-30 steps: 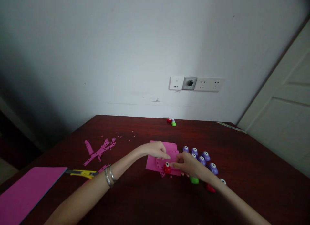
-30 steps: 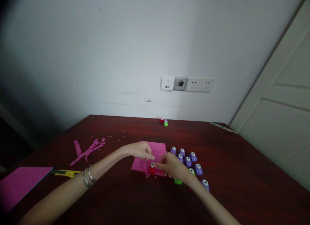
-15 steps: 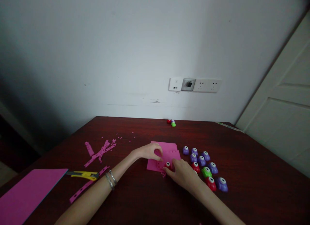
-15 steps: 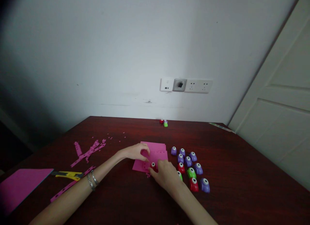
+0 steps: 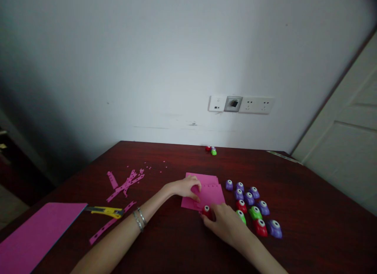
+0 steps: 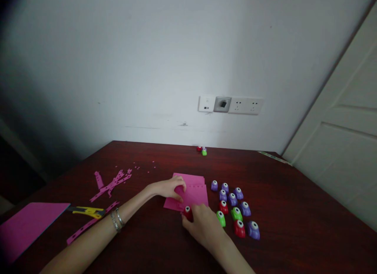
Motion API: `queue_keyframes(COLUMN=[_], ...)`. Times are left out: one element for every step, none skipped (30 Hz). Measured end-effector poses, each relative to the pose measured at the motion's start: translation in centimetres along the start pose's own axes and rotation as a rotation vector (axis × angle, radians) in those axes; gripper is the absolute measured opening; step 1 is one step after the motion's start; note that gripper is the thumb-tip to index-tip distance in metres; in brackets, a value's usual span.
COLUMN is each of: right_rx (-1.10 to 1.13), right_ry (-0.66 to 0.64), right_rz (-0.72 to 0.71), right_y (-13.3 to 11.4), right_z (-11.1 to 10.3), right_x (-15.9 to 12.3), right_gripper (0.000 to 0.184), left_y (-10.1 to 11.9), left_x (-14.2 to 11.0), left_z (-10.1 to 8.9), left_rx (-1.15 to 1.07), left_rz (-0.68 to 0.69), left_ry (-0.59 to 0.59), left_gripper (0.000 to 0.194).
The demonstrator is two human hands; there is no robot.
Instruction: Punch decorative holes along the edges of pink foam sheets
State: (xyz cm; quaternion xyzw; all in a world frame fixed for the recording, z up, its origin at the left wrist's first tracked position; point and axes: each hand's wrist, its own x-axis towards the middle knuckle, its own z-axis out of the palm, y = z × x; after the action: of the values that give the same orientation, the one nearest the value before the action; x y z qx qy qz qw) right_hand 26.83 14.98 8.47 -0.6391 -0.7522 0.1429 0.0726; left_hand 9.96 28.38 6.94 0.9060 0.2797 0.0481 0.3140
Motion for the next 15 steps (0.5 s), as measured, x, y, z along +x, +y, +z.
queue_keyframes(right_rx=[0.020, 0.049, 0.082, 0.113, 0.137, 0.157, 0.168, 0.180, 0.199, 0.206, 0.215, 0.221, 0.217, 0.221, 0.238], right_ry=[-0.013, -0.026, -0.034, -0.034, -0.025, -0.013, 0.006, 0.017, 0.026, 0.042, 0.051, 0.064, 0.099, 0.107, 0.103], right_rz=[-0.015, -0.038, -0.060, -0.074, -0.077, -0.070, -0.045, -0.012, 0.020, 0.065, 0.114, 0.139, 0.176, 0.212, 0.232], right_y=[-0.1, -0.3, -0.3, -0.3, -0.2, 0.0, 0.3, 0.8, 1.5, 2.3, 3.2, 4.1, 5.1, 6.1, 6.9], right_z=[-0.3, -0.5, -0.8, -1.1, -1.3, -1.4, -1.5, -1.5, -1.4, -1.3, -1.1, -0.9, -0.8, -0.7, -0.7], right_x=[-0.3, -0.5, -0.9, -1.2, -1.6, -2.1, -2.7, -3.3, -3.9, -4.6, -5.3, -6.0, -6.8, -7.5, -8.1], right_gripper=[0.031, 0.030, 0.027, 0.025, 0.024, 0.023, 0.023, 0.025, 0.026, 0.027, 0.028, 0.029, 0.030, 0.030, 0.028], left_y=[0.0, -0.1, -0.1, -0.1, -0.1, -0.1, -0.1, -0.1, 0.0, 0.1, 0.2, 0.3, 0.4, 0.5, 0.5], left_x=[0.0, 0.0, 0.1, 0.1, 0.1, 0.1, 0.1, 0.1, 0.0, 0.0, -0.1, -0.2, -0.2, -0.3, -0.3], left_z=[0.0, 0.0, 0.0, 0.0, 0.0, 0.0, 0.0, 0.0, -0.1, -0.1, -0.1, -0.2, -0.2, -0.3, -0.3], left_rx=[-0.002, -0.003, -0.003, -0.003, -0.002, 0.001, 0.005, 0.008, 0.010, 0.010, 0.007, 0.002, -0.003, -0.006, -0.009], left_rz=[0.001, 0.001, 0.002, 0.003, 0.007, 0.012, 0.015, 0.012, 0.006, -0.004, -0.014, -0.022, -0.030, -0.037, -0.045], left_ry=[-0.003, -0.006, -0.009, -0.011, -0.011, -0.010, -0.009, -0.009, -0.010, -0.013, -0.019, -0.024, -0.030, -0.035, -0.039], left_gripper=[0.037, 0.038, 0.038, 0.038, 0.038, 0.038, 0.039, 0.039, 0.040, 0.040, 0.040, 0.041, 0.041, 0.041, 0.042])
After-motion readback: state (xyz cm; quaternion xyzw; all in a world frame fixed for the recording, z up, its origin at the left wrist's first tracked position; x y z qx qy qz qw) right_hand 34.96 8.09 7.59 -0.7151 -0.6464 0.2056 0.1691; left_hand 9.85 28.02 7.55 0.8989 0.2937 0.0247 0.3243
